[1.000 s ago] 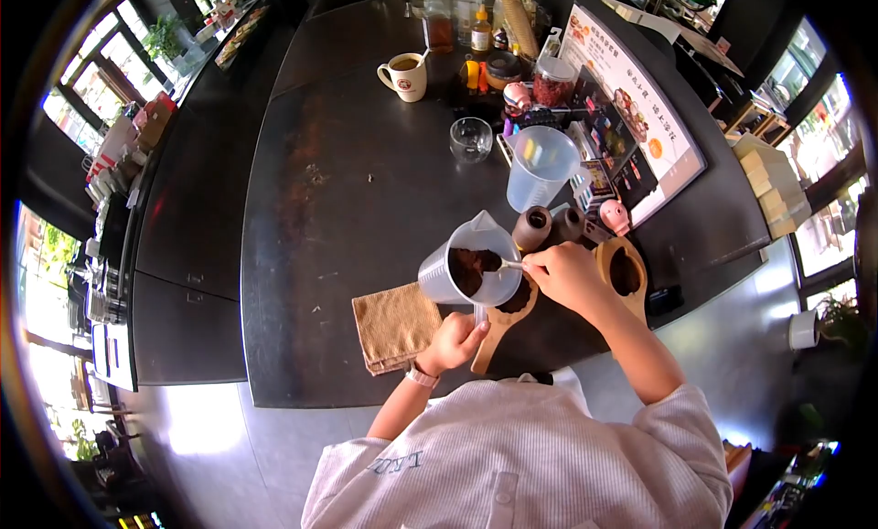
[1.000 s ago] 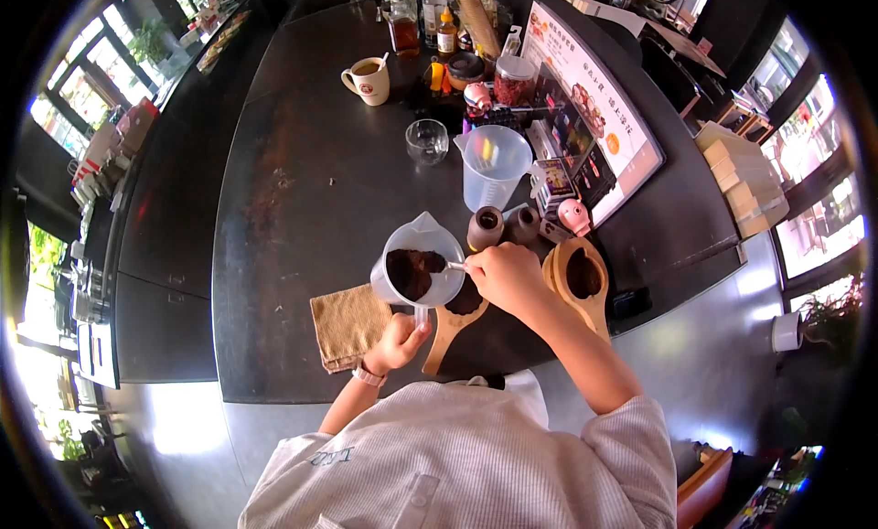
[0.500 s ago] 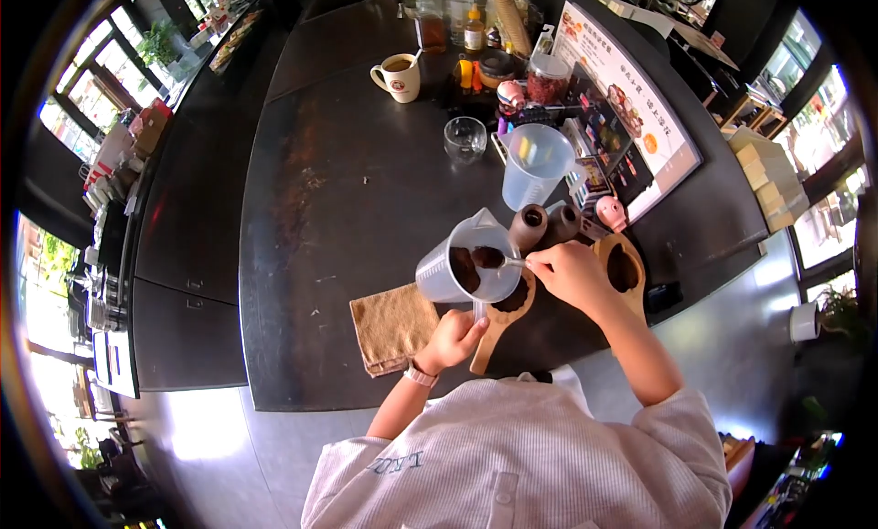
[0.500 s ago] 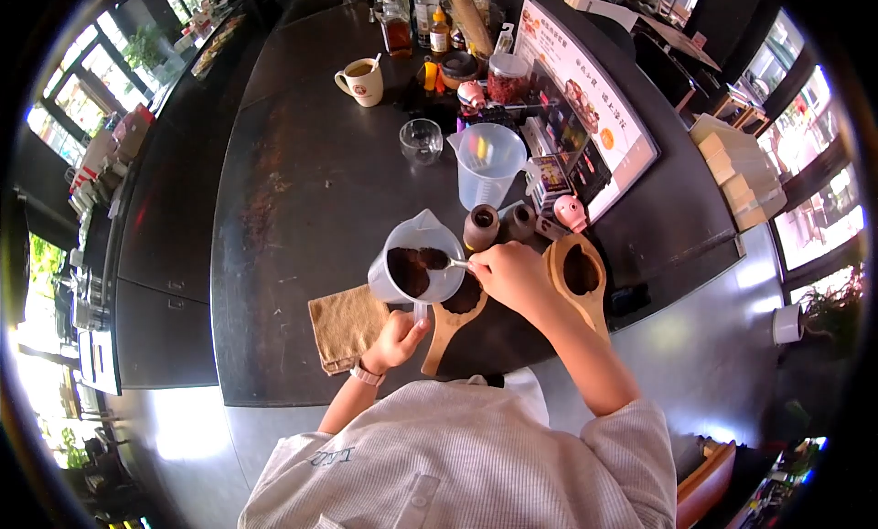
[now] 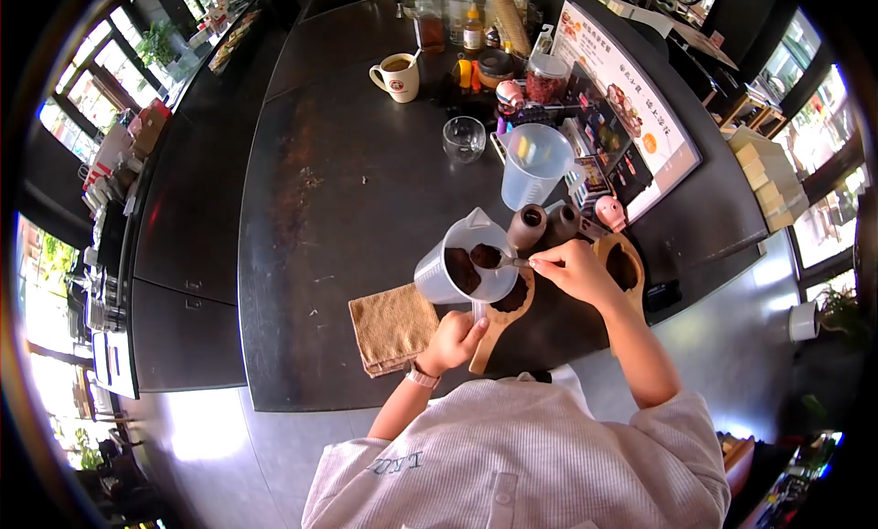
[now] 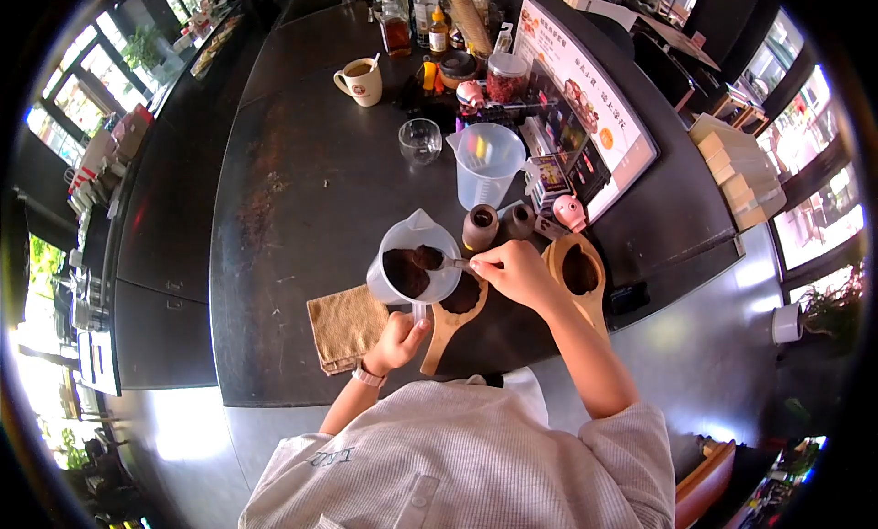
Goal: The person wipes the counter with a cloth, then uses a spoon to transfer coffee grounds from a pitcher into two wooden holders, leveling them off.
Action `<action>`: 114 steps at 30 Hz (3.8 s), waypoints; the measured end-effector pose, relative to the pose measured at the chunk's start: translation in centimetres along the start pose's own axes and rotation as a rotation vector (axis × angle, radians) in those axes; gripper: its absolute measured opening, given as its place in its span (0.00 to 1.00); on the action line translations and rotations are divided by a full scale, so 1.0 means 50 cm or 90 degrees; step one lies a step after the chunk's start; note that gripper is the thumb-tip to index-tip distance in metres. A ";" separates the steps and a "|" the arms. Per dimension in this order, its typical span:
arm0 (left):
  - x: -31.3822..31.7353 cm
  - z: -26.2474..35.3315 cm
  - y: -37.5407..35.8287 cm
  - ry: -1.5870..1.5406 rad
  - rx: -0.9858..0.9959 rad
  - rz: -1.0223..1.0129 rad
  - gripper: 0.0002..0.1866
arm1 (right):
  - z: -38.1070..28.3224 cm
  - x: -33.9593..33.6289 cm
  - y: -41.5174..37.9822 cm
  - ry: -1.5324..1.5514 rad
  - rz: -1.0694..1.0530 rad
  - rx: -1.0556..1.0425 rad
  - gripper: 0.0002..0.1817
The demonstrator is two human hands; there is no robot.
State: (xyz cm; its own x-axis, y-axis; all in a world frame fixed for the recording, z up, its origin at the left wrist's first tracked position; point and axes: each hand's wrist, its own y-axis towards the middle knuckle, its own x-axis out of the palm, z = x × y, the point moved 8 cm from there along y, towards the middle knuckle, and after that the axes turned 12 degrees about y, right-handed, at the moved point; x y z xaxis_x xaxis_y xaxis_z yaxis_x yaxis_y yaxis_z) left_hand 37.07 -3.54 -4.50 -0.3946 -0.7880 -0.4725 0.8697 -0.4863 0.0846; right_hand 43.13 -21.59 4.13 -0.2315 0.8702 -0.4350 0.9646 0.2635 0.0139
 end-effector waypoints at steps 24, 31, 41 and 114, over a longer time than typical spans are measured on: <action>-0.047 -0.093 -0.075 -0.086 -0.138 0.482 0.10 | 0.167 0.022 -0.148 -0.091 0.209 0.064 0.10; -0.004 -0.101 -0.159 -0.084 -0.166 0.511 0.12 | 0.141 0.050 -0.157 -0.259 0.245 -0.089 0.07; 0.008 -0.126 -0.160 -0.116 -0.193 0.510 0.15 | 0.127 0.082 -0.173 -0.432 0.238 -0.188 0.10; 0.096 -0.041 -0.077 0.321 -0.016 0.168 0.46 | 0.096 0.066 -0.187 -0.426 0.227 -0.158 0.06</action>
State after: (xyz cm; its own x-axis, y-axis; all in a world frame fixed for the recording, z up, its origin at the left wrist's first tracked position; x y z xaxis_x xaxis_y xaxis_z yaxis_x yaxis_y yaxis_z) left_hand 32.42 -4.67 -8.87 0.0214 -0.6013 -0.7988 0.9288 -0.2838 0.2385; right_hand 33.96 -23.18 -1.76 0.2864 0.5053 -0.8140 0.8917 0.1702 0.4194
